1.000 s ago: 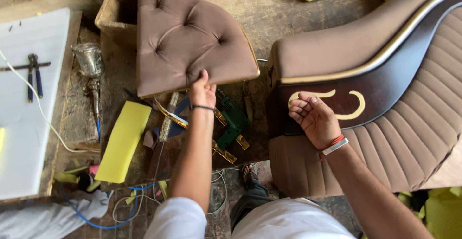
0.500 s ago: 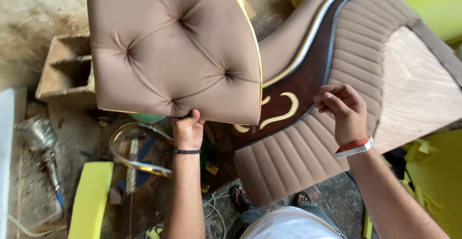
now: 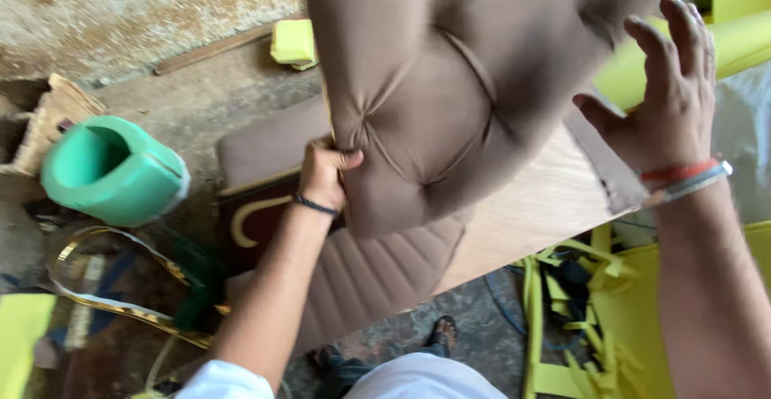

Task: The person positions a brown upholstered chair back on a workbench, aligns the fabric, and uses a green electric drill to secure the upholstery with screws. The person also uses a staple gun to attach trim and adjusts the fabric during the process.

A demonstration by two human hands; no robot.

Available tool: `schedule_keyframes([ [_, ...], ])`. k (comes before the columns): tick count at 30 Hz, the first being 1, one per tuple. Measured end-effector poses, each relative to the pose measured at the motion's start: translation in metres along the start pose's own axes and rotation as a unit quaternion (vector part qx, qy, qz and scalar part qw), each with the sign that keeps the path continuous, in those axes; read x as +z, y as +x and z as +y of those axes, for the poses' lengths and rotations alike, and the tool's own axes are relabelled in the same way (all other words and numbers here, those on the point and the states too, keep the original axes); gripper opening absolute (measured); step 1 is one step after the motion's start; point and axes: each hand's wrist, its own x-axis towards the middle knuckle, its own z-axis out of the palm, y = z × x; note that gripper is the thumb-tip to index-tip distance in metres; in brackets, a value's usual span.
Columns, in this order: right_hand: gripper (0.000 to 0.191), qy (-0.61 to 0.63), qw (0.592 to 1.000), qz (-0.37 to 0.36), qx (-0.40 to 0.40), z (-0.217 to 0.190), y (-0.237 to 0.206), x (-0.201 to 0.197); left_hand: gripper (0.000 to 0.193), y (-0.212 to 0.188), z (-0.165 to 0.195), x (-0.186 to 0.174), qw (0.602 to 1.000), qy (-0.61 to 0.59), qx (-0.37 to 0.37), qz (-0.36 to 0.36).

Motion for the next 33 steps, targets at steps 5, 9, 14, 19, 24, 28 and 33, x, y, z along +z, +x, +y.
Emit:
schedule_keyframes([
  [5, 0.116, 0.125, 0.972, -0.144, 0.136, 0.103, -0.041, 0.028, 0.037, 0.056, -0.017, 0.059, 0.98, 0.196, 0.02, -0.028],
  [9, 0.097, 0.233, 0.842, -0.336, 0.353, 0.15, -0.087, 0.059, 0.028, 0.106, -0.015, 0.083, 0.96, 0.241, -0.002, -0.144],
  [14, 0.059, 0.489, 0.677, -0.4, 0.378, 0.132, -0.153, 0.069, 0.035, 0.155, 0.001, 0.129, 0.901, 0.402, 0.07, -0.145],
  [19, 0.038, 0.573, 0.466, -0.154, 0.657, 0.072, -0.209, 0.074, 0.046, 0.151, -0.043, 0.168, 0.803, 0.562, 0.198, 0.023],
  [24, 0.046, 0.598, 0.388, -0.037, 0.7, 0.039, -0.234, 0.113, 0.054, 0.058, -0.108, 0.153, 0.828, 0.546, 0.111, -0.063],
  [28, 0.04, 0.697, 0.238, 0.112, 0.666, -0.043, -0.25, 0.171, 0.06, -0.01, -0.12, 0.148, 0.893, 0.439, -0.041, -0.093],
  [33, 0.014, 0.666, 0.246, 0.122, 0.694, -0.1, -0.273, 0.172, 0.114, -0.106, -0.109, 0.141, 0.724, 0.679, -0.008, -0.118],
])
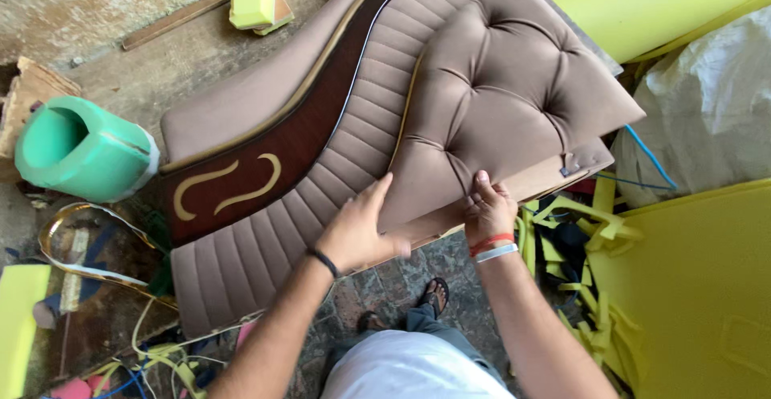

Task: The person positions a brown upholstered chair back on a workbench, aligns the fabric, and uses a green electric drill to secure the upholstery with screws. The person also uses a staple gun to attach trim and adjusts the fabric during the process.

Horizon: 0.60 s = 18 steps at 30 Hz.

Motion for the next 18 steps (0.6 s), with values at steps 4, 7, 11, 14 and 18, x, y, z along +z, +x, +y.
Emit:
schedule_keyframes([
  [4, 0.013, -0.12, 0.991, 0.01, 0.061, -0.021, -0.04, -0.004, 0.091, -0.037, -0.005, 0.02, 0.993, 0.09, 0.01, 0.071],
  [7, 0.037, -0.407, 0.902, -0.008, 0.143, -0.056, -0.053, 0.0, 0.088, -0.048, -0.014, 0.038, 0.994, 0.058, -0.01, 0.097],
  [11, 0.033, -0.618, 0.785, -0.023, 0.027, -0.09, -0.067, -0.019, 0.083, -0.06, -0.013, 0.061, 0.989, 0.081, 0.005, 0.125],
  [14, 0.019, -0.609, 0.776, -0.07, -0.151, -0.131, -0.049, -0.054, 0.08, -0.062, -0.005, 0.068, 0.985, 0.094, -0.008, 0.141],
  [18, 0.043, -0.667, 0.649, -0.042, -0.364, -0.21, 0.021, -0.098, 0.076, -0.061, 0.008, 0.07, 0.982, 0.121, -0.061, 0.134],
])
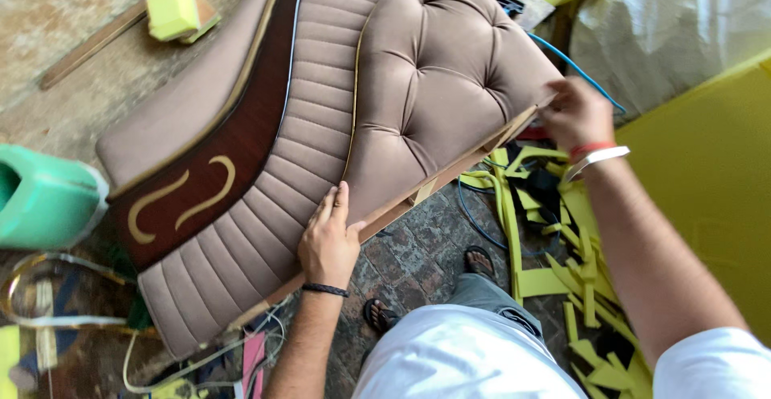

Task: The person positions a brown upholstered chair back on a workbench, aligns the fabric, and uses a green electric drill to secure the upholstery with screws. The person also uses a staple gun to attach trim and adjusts the fabric during the process.

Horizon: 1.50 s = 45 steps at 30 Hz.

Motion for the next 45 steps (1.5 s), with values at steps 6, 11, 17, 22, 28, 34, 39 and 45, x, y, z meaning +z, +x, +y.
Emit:
schedule_keyframes([
  [6, 0.091, -0.109, 0.967, -0.221, -0.065, 0.062, 0.108, -0.009, 0.074, 0.0, 0.014, 0.006, 0.997, 0.007, -0.064, 0.036],
  [11, 0.065, -0.137, 0.943, -0.296, -0.063, 0.053, 0.125, -0.001, 0.072, 0.004, 0.014, 0.009, 0.986, 0.052, -0.108, 0.113],
  [17, 0.045, -0.144, 0.939, -0.289, -0.119, 0.04, 0.126, -0.006, 0.063, -0.002, 0.013, 0.012, 0.974, 0.114, -0.15, 0.124],
  [22, 0.045, -0.09, 0.955, -0.218, -0.177, 0.045, 0.123, -0.002, 0.06, -0.004, 0.016, 0.017, 0.966, 0.138, -0.167, 0.14],
  [28, 0.023, -0.185, 0.932, -0.252, -0.185, 0.051, 0.128, 0.009, 0.065, -0.003, 0.001, 0.02, 0.976, 0.103, -0.14, 0.133],
  [34, 0.026, -0.243, 0.921, -0.255, -0.167, 0.056, 0.132, 0.021, 0.066, -0.005, -0.015, 0.023, 0.976, 0.108, -0.132, 0.132],
  [39, 0.031, -0.314, 0.899, -0.26, -0.162, 0.062, 0.132, 0.032, 0.067, -0.002, -0.024, 0.023, 0.976, 0.116, -0.136, 0.122],
  [45, 0.031, -0.314, 0.899, -0.238, -0.192, 0.067, 0.13, 0.034, 0.069, 0.0, -0.026, 0.027, 0.972, 0.109, -0.169, 0.124],
])
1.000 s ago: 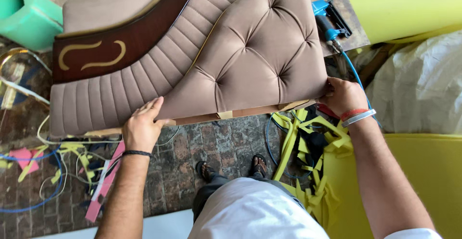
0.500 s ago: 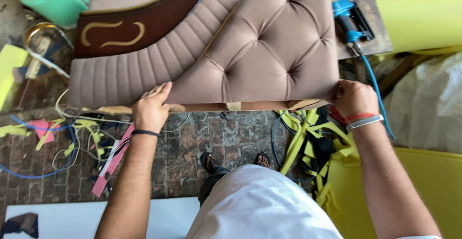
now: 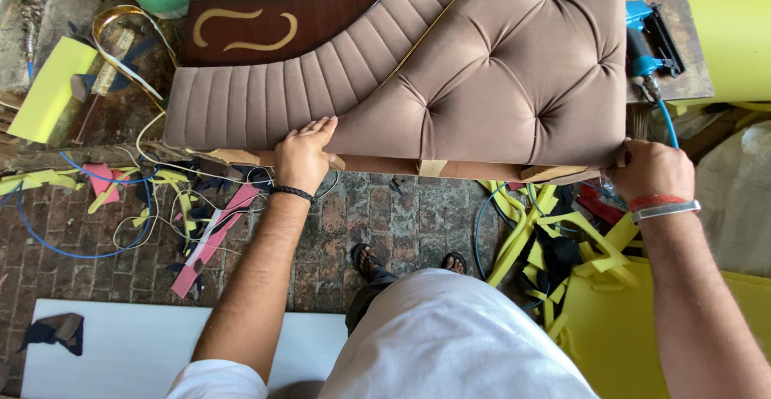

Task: The person positions a brown upholstered chair back on a workbench, aligns the fabric, and uses a green electric drill to secure the upholstery with screws. The person also uses a staple gun to attach trim and adjusts the fabric during the process.

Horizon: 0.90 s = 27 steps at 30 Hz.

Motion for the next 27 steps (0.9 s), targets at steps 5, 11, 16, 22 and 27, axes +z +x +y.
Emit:
schedule_keyframes([
  [5, 0.035, 0.03, 1.0, -0.005, 0.007, 0.002, 0.001, -0.006, 0.07, -0.003, 0.001, 0.003, 0.999, -0.011, 0.012, 0.034],
  [11, 0.034, 0.031, 0.998, -0.03, 0.039, 0.001, 0.002, -0.013, 0.071, -0.004, 0.007, 0.002, 0.998, -0.034, 0.009, 0.044],
  [16, 0.03, 0.01, 0.999, -0.035, 0.028, 0.002, 0.002, -0.014, 0.072, -0.004, 0.016, -0.006, 0.998, -0.044, -0.018, 0.034],
  [22, 0.044, 0.094, 0.995, 0.014, 0.03, -0.005, -0.004, -0.023, 0.072, 0.006, 0.022, -0.019, 0.992, -0.018, -0.111, -0.05],
  [27, 0.036, 0.067, 0.997, -0.023, 0.043, -0.01, -0.008, -0.036, 0.073, 0.006, 0.026, -0.021, 0.996, -0.018, -0.086, -0.027],
])
